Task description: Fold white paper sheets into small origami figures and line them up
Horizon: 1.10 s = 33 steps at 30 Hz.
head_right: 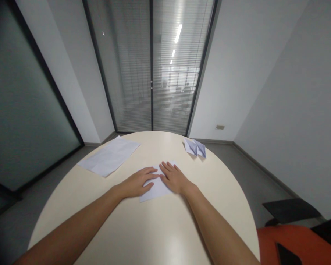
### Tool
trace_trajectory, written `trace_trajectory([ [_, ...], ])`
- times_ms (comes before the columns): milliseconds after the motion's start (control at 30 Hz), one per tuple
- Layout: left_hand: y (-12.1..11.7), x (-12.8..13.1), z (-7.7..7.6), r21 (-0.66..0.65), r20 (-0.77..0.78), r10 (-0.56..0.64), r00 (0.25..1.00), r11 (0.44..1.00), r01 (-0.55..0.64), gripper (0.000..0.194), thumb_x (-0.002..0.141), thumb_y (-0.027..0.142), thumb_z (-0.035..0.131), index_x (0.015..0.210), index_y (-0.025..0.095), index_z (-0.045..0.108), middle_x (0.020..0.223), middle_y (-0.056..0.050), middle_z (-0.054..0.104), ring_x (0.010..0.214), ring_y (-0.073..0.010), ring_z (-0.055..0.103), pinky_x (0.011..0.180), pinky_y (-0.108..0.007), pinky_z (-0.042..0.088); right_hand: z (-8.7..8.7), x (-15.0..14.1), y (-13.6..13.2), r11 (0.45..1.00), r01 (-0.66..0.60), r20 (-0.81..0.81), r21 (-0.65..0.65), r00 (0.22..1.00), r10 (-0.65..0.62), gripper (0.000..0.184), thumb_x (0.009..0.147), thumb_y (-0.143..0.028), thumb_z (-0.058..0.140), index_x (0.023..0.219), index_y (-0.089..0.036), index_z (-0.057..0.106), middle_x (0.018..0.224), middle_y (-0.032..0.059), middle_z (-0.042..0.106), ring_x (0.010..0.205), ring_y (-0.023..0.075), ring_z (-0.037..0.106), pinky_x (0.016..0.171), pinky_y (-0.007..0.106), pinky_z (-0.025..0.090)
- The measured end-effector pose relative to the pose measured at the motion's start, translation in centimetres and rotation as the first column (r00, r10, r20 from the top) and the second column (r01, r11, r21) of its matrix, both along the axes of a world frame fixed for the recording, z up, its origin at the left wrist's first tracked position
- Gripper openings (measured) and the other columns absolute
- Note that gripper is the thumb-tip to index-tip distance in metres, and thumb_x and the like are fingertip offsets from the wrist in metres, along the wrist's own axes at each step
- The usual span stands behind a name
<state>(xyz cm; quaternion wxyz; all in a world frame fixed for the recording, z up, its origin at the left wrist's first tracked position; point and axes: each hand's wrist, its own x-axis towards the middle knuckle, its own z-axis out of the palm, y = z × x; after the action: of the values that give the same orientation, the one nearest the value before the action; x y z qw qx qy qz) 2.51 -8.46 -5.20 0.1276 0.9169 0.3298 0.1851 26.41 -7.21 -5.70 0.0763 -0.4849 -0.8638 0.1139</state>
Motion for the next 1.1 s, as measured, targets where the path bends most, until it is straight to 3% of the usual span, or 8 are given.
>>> trace_trajectory([
  [200, 0.1, 0.0, -0.3, -0.002, -0.005, 0.012, 1.000, 1.000, -0.012, 0.042, 0.093, 0.028, 0.053, 0.134, 0.022, 0.061, 0.149, -0.009, 0.051, 0.140, -0.0255, 0.044, 0.119, -0.045, 0.034, -0.5, 0.9, 0.5, 0.992, 0.122, 0.043, 0.023, 0.992, -0.123, 0.068, 0.102, -0.058, 0.026, 0.159, -0.021, 0.026, 0.165, 0.0096, 0.020, 0.152, 0.0312, 0.016, 0.121, 0.058, 0.017],
  [400, 0.2, -0.1, -0.4, 0.003, -0.001, 0.026, 1.000, 1.000, -0.026, 0.041, 0.094, 0.029, 0.052, 0.133, 0.022, 0.062, 0.148, -0.009, 0.053, 0.139, -0.0254, 0.044, 0.119, -0.044, 0.035, -0.5, 1.4, 1.1, 0.958, 0.264, 0.053, 0.113, 0.961, -0.272, 0.065, 0.101, -0.055, 0.032, 0.154, -0.017, 0.037, 0.161, 0.0151, 0.029, 0.150, 0.0355, 0.023, 0.119, 0.062, 0.016],
  [533, 0.2, -0.1, -0.4, 0.013, -0.017, 0.031, 0.999, 0.999, -0.031, 0.042, 0.096, 0.030, 0.052, 0.136, 0.022, 0.060, 0.149, -0.009, 0.051, 0.140, -0.0248, 0.043, 0.120, -0.043, 0.034, 0.1, 0.4, 0.4, 0.981, 0.147, -0.017, 0.125, 0.989, -0.146, 0.061, 0.103, -0.049, 0.031, 0.153, -0.015, 0.038, 0.161, 0.0152, 0.031, 0.151, 0.0321, 0.021, 0.121, 0.058, 0.016],
  [633, 0.2, 0.0, -0.4, 0.027, -0.028, 0.041, 0.999, 0.999, -0.040, 0.043, 0.097, 0.031, 0.051, 0.138, 0.021, 0.058, 0.149, -0.009, 0.051, 0.141, -0.0242, 0.042, 0.120, -0.043, 0.033, 0.4, -0.5, -0.2, 0.998, 0.011, -0.074, 0.066, 0.997, -0.006, 0.063, 0.104, -0.055, 0.025, 0.155, -0.019, 0.035, 0.162, 0.0112, 0.030, 0.152, 0.0289, 0.021, 0.121, 0.055, 0.019],
  [700, 0.2, 0.0, -0.4, 0.032, -0.036, 0.054, 0.998, 0.998, -0.053, 0.043, 0.097, 0.032, 0.050, 0.138, 0.022, 0.058, 0.149, -0.009, 0.051, 0.142, -0.0241, 0.042, 0.120, -0.043, 0.032, 0.2, -0.7, -0.4, 1.000, -0.021, -0.072, 0.016, 0.997, 0.022, 0.067, 0.103, -0.059, 0.021, 0.157, -0.020, 0.032, 0.163, 0.0101, 0.027, 0.152, 0.0286, 0.020, 0.121, 0.054, 0.019],
  [967, 0.4, -0.1, -0.9, 0.039, -0.025, 0.063, 0.998, 0.997, -0.062, 0.043, 0.097, 0.032, 0.051, 0.137, 0.020, 0.059, 0.149, -0.010, 0.051, 0.140, -0.0253, 0.043, 0.120, -0.043, 0.034, -0.4, 1.0, 0.7, 0.978, 0.208, 0.050, -0.005, 0.977, -0.208, 0.074, 0.100, -0.060, 0.027, 0.159, -0.015, 0.025, 0.165, 0.0120, 0.018, 0.152, 0.0328, 0.014, 0.121, 0.057, 0.016],
  [1100, 0.5, -0.1, -1.1, 0.053, -0.023, 0.080, 0.997, 0.995, -0.079, 0.042, 0.097, 0.032, 0.051, 0.136, 0.020, 0.060, 0.148, -0.009, 0.052, 0.140, -0.0254, 0.044, 0.120, -0.043, 0.034, -0.1, 1.1, 0.9, 0.951, 0.301, 0.085, 0.062, 0.948, -0.306, 0.067, 0.102, -0.049, 0.029, 0.157, -0.011, 0.029, 0.164, 0.0136, 0.022, 0.152, 0.0338, 0.016, 0.121, 0.057, 0.015],
])
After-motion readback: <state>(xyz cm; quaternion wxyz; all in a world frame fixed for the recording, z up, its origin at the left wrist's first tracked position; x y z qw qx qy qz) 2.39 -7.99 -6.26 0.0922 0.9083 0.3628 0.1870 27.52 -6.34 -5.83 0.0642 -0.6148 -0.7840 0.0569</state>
